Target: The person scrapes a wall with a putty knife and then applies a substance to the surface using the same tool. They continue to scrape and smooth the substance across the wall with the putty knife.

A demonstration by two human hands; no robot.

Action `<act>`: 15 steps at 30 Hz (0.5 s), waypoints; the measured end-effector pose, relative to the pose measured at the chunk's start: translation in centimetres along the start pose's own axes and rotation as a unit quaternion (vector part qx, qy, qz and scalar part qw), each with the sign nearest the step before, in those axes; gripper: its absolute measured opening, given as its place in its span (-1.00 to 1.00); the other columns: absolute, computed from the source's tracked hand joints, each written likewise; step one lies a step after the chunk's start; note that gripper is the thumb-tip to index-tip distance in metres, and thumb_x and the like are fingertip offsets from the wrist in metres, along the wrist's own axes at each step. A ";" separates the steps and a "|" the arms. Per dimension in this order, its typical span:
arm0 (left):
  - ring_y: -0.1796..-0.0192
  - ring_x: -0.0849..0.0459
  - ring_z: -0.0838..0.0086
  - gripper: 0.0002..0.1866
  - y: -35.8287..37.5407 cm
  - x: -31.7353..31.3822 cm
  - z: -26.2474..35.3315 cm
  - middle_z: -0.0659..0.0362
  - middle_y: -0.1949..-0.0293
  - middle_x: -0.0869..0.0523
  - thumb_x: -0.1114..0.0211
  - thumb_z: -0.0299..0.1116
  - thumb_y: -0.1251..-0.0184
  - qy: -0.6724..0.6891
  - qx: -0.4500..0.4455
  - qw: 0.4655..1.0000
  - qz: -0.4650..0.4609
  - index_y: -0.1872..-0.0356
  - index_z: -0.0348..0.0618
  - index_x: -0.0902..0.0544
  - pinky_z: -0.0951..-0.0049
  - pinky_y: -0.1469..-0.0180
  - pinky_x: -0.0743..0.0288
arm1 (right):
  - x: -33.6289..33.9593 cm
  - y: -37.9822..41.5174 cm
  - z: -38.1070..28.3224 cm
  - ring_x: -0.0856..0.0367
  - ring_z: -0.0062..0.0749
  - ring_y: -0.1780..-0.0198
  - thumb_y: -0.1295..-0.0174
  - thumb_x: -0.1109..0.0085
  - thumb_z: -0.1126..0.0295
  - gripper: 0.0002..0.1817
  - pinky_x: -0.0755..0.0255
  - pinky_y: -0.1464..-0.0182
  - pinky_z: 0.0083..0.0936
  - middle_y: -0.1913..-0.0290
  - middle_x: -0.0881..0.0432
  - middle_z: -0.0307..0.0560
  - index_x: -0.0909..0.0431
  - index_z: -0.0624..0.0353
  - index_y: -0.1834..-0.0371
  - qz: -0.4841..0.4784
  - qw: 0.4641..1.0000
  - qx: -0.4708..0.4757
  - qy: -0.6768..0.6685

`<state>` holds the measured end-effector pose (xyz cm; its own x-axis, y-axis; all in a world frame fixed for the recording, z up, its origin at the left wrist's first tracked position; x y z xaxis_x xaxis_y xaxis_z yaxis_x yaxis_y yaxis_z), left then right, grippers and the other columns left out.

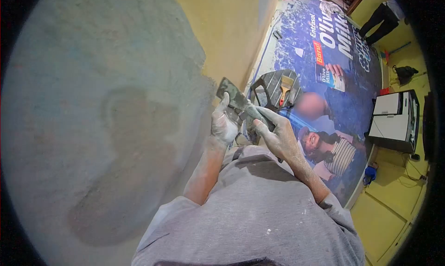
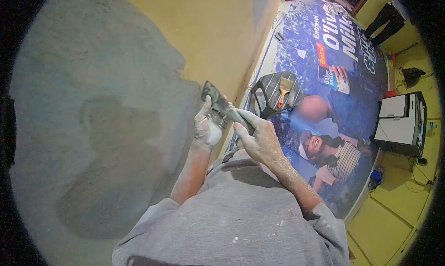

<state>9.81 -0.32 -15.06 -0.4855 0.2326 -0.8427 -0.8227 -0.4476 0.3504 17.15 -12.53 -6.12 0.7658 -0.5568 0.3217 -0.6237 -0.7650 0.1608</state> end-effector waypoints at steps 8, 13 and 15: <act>-0.03 -0.68 0.40 -0.73 1.6 -5.2 5.0 0.21 0.05 -0.70 -0.08 -0.29 -0.52 0.219 -0.039 0.973 -0.069 -0.13 -0.10 -0.54 0.31 -0.09 -0.61 | -1.8 0.1 -11.1 -0.69 0.05 0.45 -0.25 -0.12 0.46 -0.83 -0.50 0.38 -0.24 0.54 -0.60 0.24 -0.57 0.40 0.28 0.020 0.989 0.114 0.087; 0.04 -0.68 0.37 -0.73 0.9 -5.3 4.9 0.15 0.04 -0.70 0.01 -0.32 -0.56 0.280 -0.019 0.951 -0.133 -0.13 -0.14 -0.53 0.26 -0.10 -0.64 | -2.5 0.4 -12.6 -0.65 0.06 0.49 -0.25 -0.11 0.44 -0.82 -0.50 0.39 -0.15 0.63 -0.54 0.20 -0.50 0.34 0.44 0.024 0.972 0.148 0.180; 0.06 -0.69 0.36 -0.73 1.5 -5.9 5.6 0.13 0.06 -0.70 0.02 -0.32 -0.57 0.279 -0.015 0.947 -0.157 -0.12 -0.14 -0.54 0.26 -0.07 -0.66 | -3.1 0.7 -13.6 -0.65 0.09 0.48 -0.23 -0.12 0.49 -0.88 -0.47 0.39 -0.17 0.60 -0.53 0.24 -0.53 0.35 0.39 0.029 0.965 0.168 0.200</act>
Point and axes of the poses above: each hand's wrist, its own y-axis away from the middle knuckle, its own x-axis out of the back of the hand, z = x × y, the point moved 9 cm from there along -y, towards the middle knuckle
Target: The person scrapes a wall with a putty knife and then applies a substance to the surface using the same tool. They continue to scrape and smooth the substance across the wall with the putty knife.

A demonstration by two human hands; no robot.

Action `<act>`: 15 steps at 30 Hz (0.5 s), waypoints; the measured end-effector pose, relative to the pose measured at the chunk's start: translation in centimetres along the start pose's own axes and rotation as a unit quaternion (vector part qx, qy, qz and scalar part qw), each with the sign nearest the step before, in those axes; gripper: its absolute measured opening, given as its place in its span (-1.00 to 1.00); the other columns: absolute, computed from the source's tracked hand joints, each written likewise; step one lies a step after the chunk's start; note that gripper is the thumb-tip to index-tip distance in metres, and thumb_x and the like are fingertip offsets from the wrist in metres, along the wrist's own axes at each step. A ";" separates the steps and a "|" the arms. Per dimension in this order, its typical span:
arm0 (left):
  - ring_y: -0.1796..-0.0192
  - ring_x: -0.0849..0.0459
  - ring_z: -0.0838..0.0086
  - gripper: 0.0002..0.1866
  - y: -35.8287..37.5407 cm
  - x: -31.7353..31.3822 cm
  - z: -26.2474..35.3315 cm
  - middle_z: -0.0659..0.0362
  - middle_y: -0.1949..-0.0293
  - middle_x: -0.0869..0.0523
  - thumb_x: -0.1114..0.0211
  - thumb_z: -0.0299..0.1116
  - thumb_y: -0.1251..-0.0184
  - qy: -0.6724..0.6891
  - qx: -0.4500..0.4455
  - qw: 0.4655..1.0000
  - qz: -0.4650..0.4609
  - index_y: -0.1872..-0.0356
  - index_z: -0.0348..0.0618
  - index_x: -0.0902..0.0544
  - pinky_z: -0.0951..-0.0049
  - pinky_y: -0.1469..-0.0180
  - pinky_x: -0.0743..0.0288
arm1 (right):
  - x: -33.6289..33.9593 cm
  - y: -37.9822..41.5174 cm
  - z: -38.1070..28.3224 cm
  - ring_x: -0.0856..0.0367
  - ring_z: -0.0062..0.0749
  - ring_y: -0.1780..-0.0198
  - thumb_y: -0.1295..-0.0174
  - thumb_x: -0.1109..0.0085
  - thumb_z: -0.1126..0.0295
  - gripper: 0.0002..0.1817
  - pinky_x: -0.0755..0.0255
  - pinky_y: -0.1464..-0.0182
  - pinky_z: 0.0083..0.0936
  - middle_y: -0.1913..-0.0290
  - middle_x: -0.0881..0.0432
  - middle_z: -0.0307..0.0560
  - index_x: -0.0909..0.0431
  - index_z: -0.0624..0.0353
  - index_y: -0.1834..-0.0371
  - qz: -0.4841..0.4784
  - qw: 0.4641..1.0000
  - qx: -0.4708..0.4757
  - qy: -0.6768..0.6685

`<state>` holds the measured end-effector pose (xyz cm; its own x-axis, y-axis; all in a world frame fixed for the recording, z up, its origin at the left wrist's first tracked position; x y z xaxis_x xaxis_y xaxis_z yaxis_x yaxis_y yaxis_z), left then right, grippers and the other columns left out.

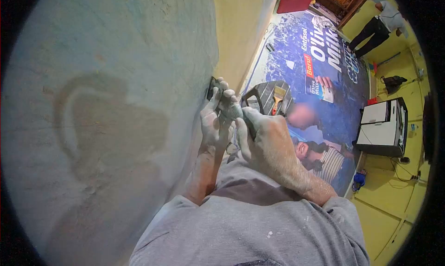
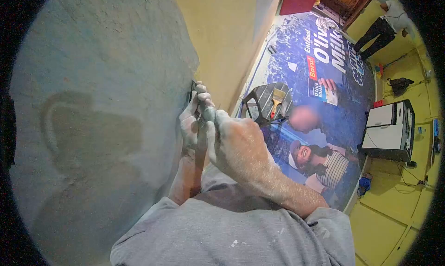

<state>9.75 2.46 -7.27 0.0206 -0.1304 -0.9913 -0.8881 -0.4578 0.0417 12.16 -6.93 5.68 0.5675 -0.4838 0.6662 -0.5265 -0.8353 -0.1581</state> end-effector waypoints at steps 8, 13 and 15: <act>0.20 -0.71 0.36 -0.70 -0.3 0.9 -0.1 0.04 0.14 -0.73 0.02 -0.26 -0.57 0.040 0.006 0.997 0.059 -0.04 -0.17 -0.61 0.31 0.05 -0.68 | -0.3 -0.4 -0.3 -0.63 0.10 0.54 -0.23 -0.14 0.37 -0.76 -0.53 0.43 -0.18 0.61 -0.57 0.23 -0.58 0.36 0.47 0.023 1.000 0.005 0.006; 0.09 -0.70 0.22 -0.67 -0.9 2.5 -0.7 0.07 0.21 -0.69 0.07 -0.22 -0.59 0.100 0.089 0.990 0.046 -0.07 -0.13 -0.61 0.21 0.02 -0.68 | -0.2 -1.0 0.7 -0.65 0.06 0.53 -0.17 -0.22 0.40 -0.80 -0.52 0.43 -0.20 0.62 -0.55 0.23 -0.57 0.33 0.50 0.051 0.999 0.019 -0.005; -0.12 -0.64 0.04 -0.66 -0.2 1.0 -0.9 -0.09 -0.11 -0.62 0.05 -0.22 -0.58 0.156 0.124 0.978 -0.057 -0.19 -0.10 -0.53 0.13 -0.11 -0.62 | -0.3 -0.5 0.6 -0.66 0.08 0.51 -0.17 -0.25 0.35 -0.79 -0.54 0.41 -0.17 0.61 -0.56 0.23 -0.59 0.34 0.41 0.051 0.999 0.002 -0.004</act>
<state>10.37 1.68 -8.14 0.2313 -0.3706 -0.8995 -0.9552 -0.2620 -0.1377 12.62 -6.52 5.13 0.5166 -0.5679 0.6408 -0.5789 -0.7831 -0.2274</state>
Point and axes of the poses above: each hand's wrist, its own y-axis away from the middle knuckle, its own x-axis out of the back of the hand, z = x × y, the point moved 9 cm from there along -y, towards the middle knuckle
